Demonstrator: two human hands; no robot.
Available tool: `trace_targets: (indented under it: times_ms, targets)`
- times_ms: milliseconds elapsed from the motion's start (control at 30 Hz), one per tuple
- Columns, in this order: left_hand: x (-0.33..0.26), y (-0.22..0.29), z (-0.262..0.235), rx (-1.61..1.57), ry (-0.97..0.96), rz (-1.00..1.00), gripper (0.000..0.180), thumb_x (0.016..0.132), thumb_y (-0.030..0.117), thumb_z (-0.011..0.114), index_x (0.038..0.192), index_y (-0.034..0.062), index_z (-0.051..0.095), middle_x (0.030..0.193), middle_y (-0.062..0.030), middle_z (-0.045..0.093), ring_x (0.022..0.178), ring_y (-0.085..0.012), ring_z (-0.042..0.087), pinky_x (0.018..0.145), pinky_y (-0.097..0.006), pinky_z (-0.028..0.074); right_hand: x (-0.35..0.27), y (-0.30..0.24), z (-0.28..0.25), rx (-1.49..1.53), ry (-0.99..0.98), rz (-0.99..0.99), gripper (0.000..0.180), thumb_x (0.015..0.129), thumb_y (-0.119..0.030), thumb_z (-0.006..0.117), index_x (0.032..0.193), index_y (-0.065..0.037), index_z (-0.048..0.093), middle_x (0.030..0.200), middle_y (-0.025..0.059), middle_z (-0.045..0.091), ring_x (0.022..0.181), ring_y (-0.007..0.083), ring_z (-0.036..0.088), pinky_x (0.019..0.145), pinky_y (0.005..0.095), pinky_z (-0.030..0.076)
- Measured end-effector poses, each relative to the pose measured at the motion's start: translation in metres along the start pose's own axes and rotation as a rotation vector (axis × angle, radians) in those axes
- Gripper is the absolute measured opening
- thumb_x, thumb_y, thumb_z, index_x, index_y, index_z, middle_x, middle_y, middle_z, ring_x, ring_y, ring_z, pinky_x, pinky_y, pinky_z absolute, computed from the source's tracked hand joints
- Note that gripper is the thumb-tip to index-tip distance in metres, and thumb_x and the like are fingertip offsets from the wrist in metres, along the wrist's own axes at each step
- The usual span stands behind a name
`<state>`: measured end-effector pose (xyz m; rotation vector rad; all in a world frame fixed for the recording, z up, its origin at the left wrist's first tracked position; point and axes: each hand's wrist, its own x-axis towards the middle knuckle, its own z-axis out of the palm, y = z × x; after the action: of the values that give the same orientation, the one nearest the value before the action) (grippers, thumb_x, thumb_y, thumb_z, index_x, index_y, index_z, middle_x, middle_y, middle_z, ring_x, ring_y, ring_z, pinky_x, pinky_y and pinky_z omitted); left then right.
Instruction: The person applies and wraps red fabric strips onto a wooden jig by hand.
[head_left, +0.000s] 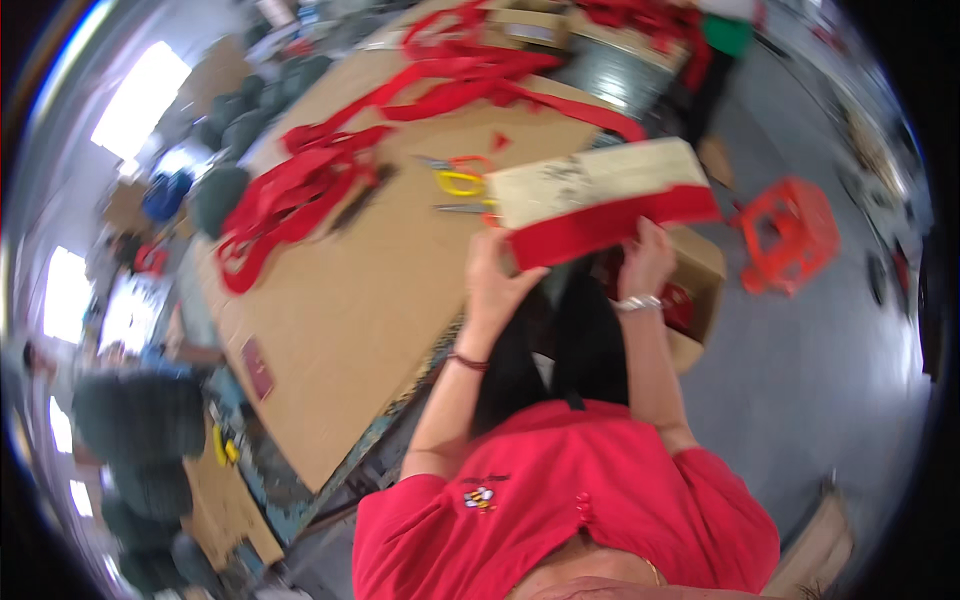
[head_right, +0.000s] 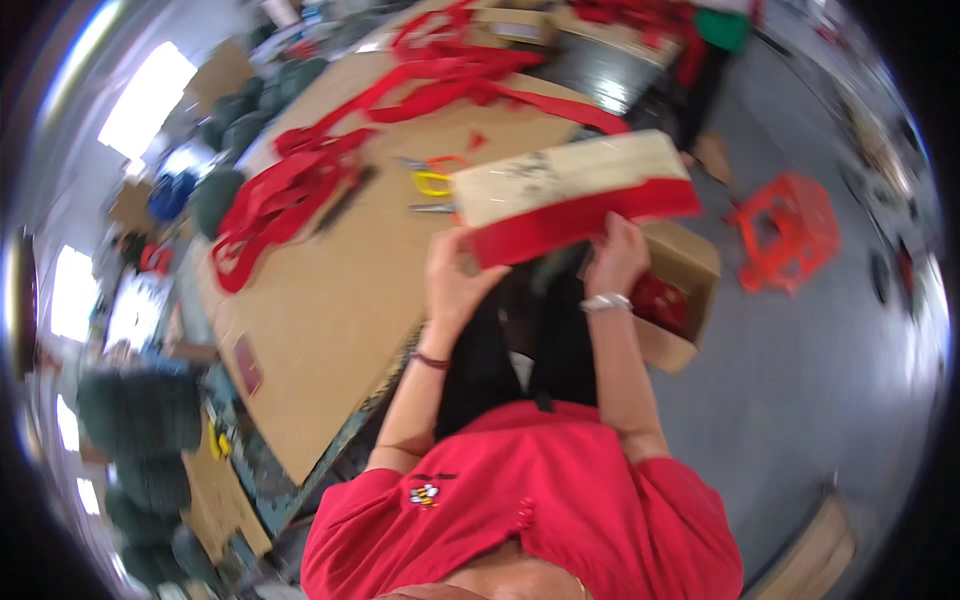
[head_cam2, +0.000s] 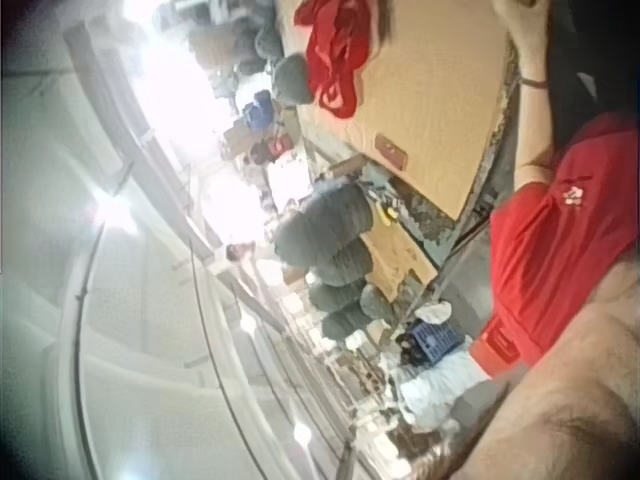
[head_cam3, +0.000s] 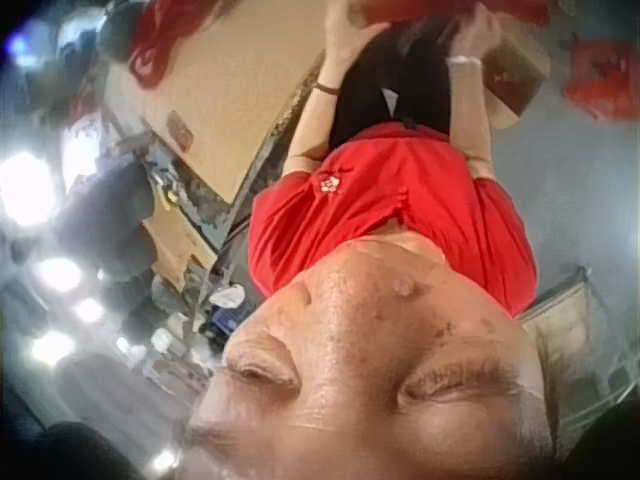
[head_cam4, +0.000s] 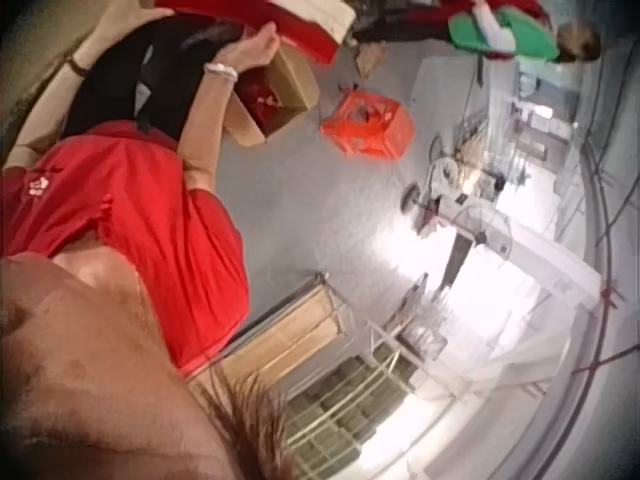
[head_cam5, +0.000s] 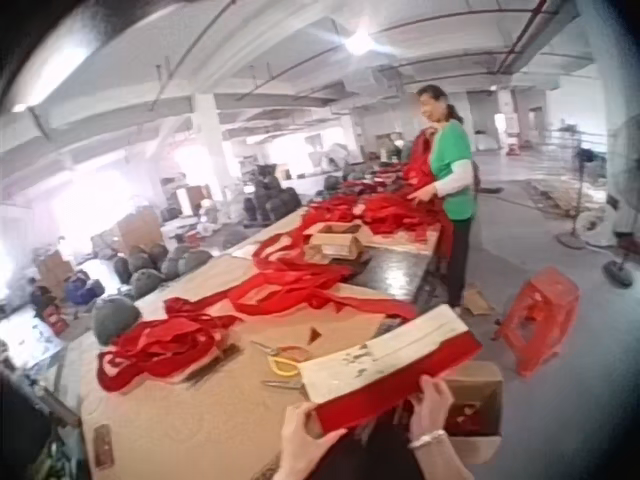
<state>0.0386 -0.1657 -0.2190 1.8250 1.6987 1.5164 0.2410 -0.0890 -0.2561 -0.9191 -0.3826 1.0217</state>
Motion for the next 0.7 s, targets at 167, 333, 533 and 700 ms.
trace_targets:
  times_ms: [167,333,533,700]
  targets:
    - [-0.001,-0.004,-0.011,-0.096,0.037,0.003,0.062,0.059,0.01,0.082,0.112,0.0021,0.051,0.108,-0.0175,0.052,0.104,-0.0353,0.053,0.09,-0.04,0.046,0.003,0.011,-0.004,-0.149,-0.133,-0.017,0.022,0.089,-0.016,0.059,0.1,0.004,0.061,0.092,0.0119,0.063,0.083,0.0208,0.062,0.07,0.0297,0.053]
    - [-0.007,-0.009,-0.017,-0.114,-0.004,-0.097,0.056,0.059,0.01,0.081,0.105,0.0023,0.051,0.104,-0.0149,0.05,0.095,-0.0325,0.057,0.082,-0.037,0.05,0.036,0.04,-0.026,0.077,-0.21,0.106,0.007,0.091,-0.008,0.06,0.091,-0.001,0.058,0.085,0.008,0.064,0.071,0.0137,0.063,0.064,0.0235,0.057]
    - [-0.011,-0.017,-0.023,-0.016,0.034,0.042,0.052,0.06,0.012,0.08,0.103,0.0027,0.052,0.098,-0.0132,0.052,0.088,-0.0308,0.059,0.077,-0.036,0.05,0.038,0.051,-0.025,0.087,-0.194,0.117,0.006,0.091,-0.007,0.06,0.091,-0.002,0.057,0.086,0.008,0.063,0.072,0.0129,0.063,0.066,0.0236,0.059]
    - [-0.012,-0.024,-0.021,0.051,0.043,0.106,0.051,0.06,0.012,0.08,0.102,0.003,0.052,0.097,-0.0132,0.052,0.088,-0.0314,0.059,0.076,-0.037,0.05,0.041,0.057,-0.028,0.12,-0.246,0.113,0.007,0.091,-0.007,0.06,0.092,-0.001,0.057,0.087,0.0083,0.063,0.074,0.0139,0.064,0.067,0.0241,0.058]
